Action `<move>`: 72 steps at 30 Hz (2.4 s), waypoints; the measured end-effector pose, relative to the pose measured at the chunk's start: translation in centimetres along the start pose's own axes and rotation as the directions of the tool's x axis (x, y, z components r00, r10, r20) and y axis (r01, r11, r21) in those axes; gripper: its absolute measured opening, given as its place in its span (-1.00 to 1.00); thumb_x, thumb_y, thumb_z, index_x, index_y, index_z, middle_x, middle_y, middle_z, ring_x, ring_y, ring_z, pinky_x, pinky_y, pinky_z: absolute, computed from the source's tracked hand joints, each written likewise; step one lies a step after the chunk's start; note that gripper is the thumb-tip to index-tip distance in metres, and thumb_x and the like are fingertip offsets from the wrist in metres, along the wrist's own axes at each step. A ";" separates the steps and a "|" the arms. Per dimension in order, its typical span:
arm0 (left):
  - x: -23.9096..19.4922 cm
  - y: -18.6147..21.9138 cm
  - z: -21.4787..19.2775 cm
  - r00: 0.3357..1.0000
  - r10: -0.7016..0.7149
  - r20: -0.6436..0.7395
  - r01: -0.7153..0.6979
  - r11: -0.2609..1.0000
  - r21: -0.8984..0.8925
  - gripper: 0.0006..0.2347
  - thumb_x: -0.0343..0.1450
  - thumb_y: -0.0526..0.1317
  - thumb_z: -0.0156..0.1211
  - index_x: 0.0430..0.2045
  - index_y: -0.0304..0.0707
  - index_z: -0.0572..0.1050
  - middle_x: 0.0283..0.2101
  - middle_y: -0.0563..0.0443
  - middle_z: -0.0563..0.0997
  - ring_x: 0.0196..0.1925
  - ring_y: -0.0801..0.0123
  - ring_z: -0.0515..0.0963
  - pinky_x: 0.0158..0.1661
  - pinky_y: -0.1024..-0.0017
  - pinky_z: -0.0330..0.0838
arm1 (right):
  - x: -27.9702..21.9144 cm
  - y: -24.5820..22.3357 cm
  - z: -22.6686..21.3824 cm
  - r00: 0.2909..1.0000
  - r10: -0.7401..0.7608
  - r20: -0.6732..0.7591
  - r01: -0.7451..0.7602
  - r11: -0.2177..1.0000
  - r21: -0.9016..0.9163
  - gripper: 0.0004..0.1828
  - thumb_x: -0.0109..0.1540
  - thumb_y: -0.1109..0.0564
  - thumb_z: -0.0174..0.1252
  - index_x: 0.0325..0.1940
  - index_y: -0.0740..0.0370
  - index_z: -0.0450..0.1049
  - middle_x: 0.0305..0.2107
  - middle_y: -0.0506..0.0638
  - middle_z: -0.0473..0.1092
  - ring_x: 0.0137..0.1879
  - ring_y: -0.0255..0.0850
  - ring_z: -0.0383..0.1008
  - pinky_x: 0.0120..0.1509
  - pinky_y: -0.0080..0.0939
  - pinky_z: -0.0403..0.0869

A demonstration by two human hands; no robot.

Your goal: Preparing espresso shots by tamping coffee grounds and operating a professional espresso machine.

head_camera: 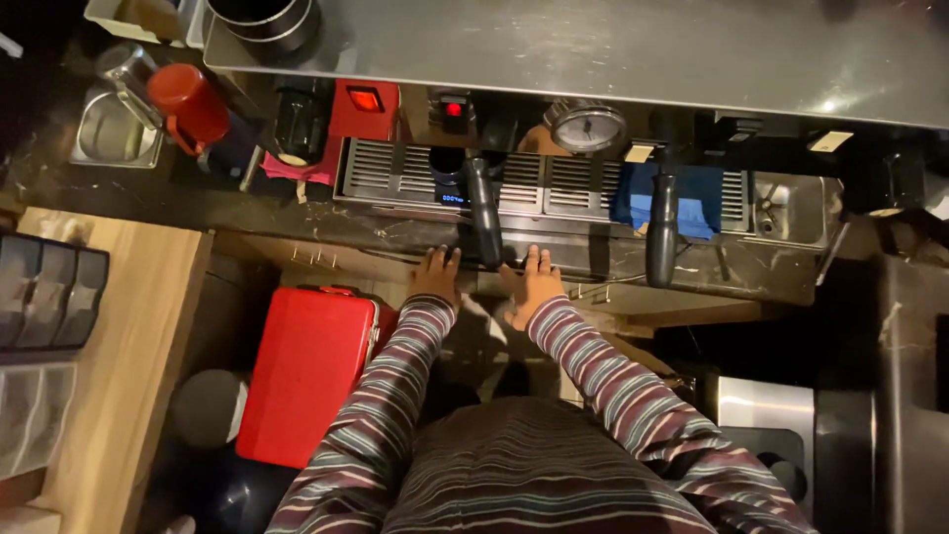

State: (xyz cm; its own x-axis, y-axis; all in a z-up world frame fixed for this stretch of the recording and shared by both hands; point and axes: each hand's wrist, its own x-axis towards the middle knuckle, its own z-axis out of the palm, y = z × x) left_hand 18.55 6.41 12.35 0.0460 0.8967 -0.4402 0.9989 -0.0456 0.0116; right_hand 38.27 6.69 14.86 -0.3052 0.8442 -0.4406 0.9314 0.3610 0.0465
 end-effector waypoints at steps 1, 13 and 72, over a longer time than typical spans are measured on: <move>-0.4 0.3 -0.3 1.000 -0.016 -0.019 0.016 1.000 0.004 -0.36 0.39 -0.06 0.05 0.40 0.14 -0.04 0.44 0.06 0.01 0.48 0.23 -0.02 0.25 0.08 0.23 | 0.0 0.0 0.1 1.000 -0.015 -0.001 0.015 1.000 -0.002 0.02 -0.04 -0.40 0.26 0.45 -0.27 0.07 0.37 0.39 -0.04 0.47 0.34 -0.02 0.38 0.22 0.20; 0.9 1.2 3.6 0.992 -0.086 -0.093 0.083 0.996 -0.033 -0.27 0.37 0.01 0.16 0.42 0.11 -0.12 0.48 0.02 -0.10 0.52 0.19 -0.13 0.21 0.08 0.33 | -0.6 0.9 -0.1 0.996 -0.085 -0.019 0.082 0.987 -0.140 0.09 -0.01 -0.37 0.27 0.49 -0.32 -0.11 0.33 0.43 0.03 0.43 0.34 0.07 0.28 0.15 0.29; 3.6 -5.5 2.8 0.938 0.342 0.053 -0.344 0.938 0.044 -0.32 0.37 -0.01 0.09 0.41 0.11 -0.05 0.43 0.15 0.02 0.42 0.24 0.05 0.28 -0.02 0.13 | 2.1 -6.0 -1.3 0.965 0.256 0.051 -0.252 0.965 -0.079 0.28 0.00 -0.49 0.18 0.56 -0.19 -0.41 0.12 0.34 0.35 0.40 0.42 0.08 0.17 0.09 0.44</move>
State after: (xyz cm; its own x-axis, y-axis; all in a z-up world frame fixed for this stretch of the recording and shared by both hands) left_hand 13.15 8.64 8.15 0.3842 0.8026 -0.4563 0.9205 -0.3708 0.1230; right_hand 31.74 6.80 14.87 -0.0460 0.8872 -0.4591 0.9596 0.1670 0.2266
